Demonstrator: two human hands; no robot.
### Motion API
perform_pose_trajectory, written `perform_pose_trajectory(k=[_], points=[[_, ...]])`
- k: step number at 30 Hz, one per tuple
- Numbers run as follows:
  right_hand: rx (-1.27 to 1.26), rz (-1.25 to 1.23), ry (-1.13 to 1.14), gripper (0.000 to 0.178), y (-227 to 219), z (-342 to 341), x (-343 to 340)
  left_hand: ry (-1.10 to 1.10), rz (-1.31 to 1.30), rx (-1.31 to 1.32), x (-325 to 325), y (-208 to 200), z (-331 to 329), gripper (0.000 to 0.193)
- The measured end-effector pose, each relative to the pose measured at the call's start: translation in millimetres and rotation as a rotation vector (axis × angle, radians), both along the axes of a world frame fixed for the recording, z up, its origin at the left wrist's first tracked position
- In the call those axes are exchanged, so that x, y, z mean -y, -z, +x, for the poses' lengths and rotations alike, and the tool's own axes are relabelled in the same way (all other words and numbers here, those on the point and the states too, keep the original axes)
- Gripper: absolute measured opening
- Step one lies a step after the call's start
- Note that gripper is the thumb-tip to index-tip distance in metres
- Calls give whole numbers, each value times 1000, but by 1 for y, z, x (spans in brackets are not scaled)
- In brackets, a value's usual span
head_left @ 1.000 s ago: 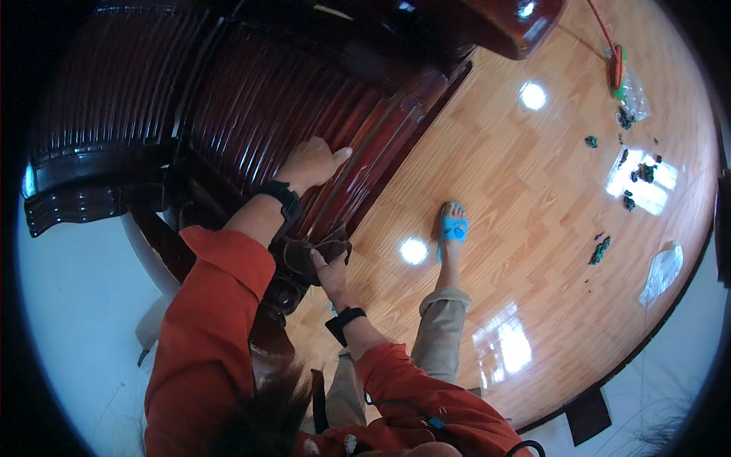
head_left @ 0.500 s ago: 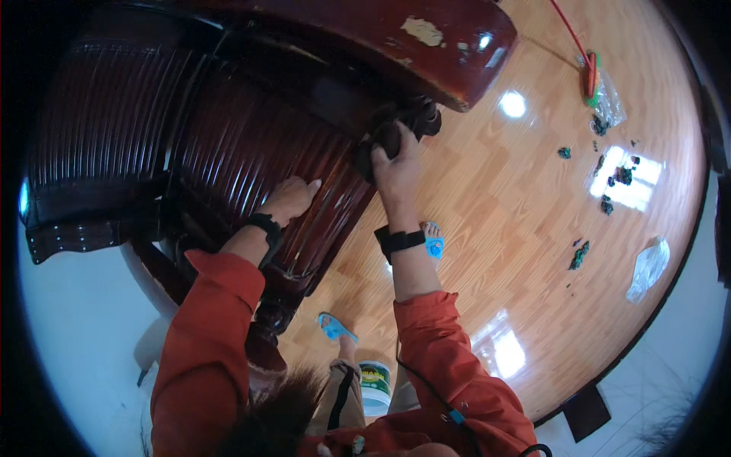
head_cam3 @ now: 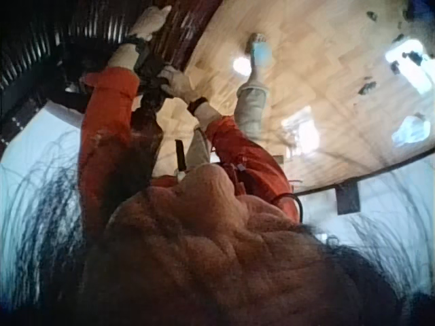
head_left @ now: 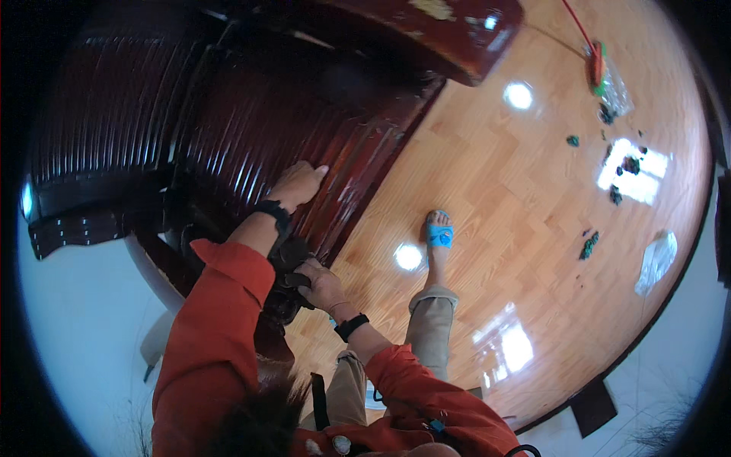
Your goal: The person wipes down the wood surfaces of a chair with a cloth, sprays liquid from a bottle onto the wood, and continues wiping. Then, the person rinses and wrings a cloth in a bucket of water before wiping the cover of a standing fan.
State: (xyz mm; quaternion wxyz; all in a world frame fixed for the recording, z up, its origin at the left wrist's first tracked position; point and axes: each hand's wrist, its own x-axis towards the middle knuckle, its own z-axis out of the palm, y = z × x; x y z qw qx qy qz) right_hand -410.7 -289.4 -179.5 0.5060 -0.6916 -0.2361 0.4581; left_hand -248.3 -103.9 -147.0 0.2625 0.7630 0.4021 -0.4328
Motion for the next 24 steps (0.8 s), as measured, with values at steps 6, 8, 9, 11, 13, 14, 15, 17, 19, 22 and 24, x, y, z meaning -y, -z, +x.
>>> perform_pose_trajectory(k=[6, 8, 9, 11, 13, 14, 15, 17, 19, 22, 24], points=[[-316, -60, 506, 38, 46, 85, 46, 67, -11, -60, 6, 10, 3, 62], [-426, 60, 757, 45, 60, 163, 46, 121, 31, -32, 4, 12, -3, 60], [-585, 209, 840, 42, 56, 206, 36, 167, 89, -7, -6, 9, -13, 59], [-553, 400, 1064, 42, 75, 283, 29, 238, 58, 20, -7, 14, -16, 56], [-363, 331, 1106, 40, 93, 314, 5, 263, 150, 66, -4, 18, -23, 55], [-143, 253, 1147, 39, 103, 325, 0, 243, 88, 27, 3, 12, -11, 53], [-260, 474, 1286, 37, 149, 328, 26, 271, 22, 71, 27, 26, 10, 53], [-455, -40, 1024, 36, 129, 260, -4, 215, 117, 115, -2, 4, -21, 51], [-179, -187, 533, 45, 145, 193, 23, 299, 140, 170, -6, 15, -28, 50], [-561, -348, 440, 48, 141, 134, 63, 316, 151, 82, 6, 23, -16, 50], [-720, -271, 687, 45, 115, 151, 63, 278, 174, 13, -1, 18, -24, 50]])
